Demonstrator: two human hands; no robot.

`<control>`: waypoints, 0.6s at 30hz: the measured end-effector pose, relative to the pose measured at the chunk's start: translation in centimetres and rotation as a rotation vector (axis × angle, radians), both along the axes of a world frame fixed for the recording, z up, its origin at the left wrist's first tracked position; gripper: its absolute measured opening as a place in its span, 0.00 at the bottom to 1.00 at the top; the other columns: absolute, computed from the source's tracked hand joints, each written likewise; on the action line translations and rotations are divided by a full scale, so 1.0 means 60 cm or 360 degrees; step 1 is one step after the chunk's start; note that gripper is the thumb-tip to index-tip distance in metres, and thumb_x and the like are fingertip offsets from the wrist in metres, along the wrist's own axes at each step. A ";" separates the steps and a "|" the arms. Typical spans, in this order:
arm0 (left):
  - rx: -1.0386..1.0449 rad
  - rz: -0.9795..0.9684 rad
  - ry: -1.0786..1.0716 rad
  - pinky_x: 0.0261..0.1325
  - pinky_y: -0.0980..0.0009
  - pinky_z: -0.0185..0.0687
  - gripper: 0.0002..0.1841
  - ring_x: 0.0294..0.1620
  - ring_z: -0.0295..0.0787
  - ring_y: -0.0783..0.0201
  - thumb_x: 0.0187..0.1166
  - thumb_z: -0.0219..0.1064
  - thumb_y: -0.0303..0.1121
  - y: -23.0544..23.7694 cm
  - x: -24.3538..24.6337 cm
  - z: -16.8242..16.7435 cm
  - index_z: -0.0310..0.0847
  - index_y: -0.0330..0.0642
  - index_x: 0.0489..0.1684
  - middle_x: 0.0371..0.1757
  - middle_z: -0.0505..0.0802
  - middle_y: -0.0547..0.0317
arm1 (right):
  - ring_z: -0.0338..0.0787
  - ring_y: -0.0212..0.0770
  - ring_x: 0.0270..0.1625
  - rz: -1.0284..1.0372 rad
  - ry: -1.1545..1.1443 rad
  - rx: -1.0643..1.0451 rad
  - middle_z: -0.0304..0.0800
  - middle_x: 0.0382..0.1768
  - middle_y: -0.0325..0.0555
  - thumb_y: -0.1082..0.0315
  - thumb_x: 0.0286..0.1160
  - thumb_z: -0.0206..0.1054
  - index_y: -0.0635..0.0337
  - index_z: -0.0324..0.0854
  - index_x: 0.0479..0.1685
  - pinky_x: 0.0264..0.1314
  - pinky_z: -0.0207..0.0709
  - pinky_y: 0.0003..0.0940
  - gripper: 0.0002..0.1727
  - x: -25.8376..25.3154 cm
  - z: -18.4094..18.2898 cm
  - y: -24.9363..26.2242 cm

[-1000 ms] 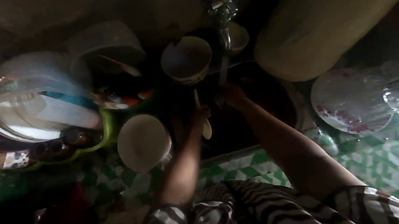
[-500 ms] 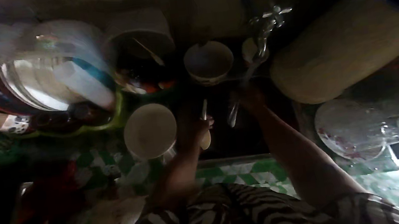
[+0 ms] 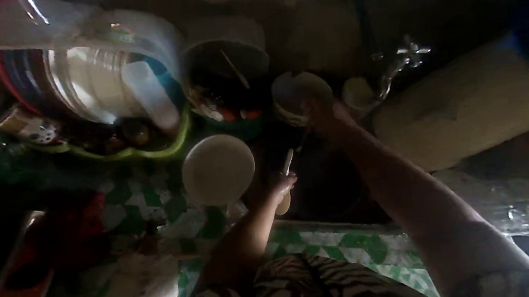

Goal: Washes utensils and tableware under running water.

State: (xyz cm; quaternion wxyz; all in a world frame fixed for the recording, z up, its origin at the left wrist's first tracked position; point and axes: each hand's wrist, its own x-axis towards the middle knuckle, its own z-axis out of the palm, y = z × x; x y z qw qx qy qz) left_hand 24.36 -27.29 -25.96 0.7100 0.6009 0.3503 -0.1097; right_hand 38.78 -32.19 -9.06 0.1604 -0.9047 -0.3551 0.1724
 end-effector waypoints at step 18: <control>0.0065 -0.0099 0.0030 0.56 0.64 0.81 0.17 0.49 0.84 0.62 0.84 0.65 0.32 0.030 -0.070 -0.009 0.79 0.36 0.68 0.55 0.87 0.48 | 0.93 0.47 0.55 0.0319 -0.0021 0.0594 0.91 0.58 0.52 0.67 0.89 0.57 0.56 0.82 0.68 0.60 0.86 0.48 0.16 -0.004 0.109 0.298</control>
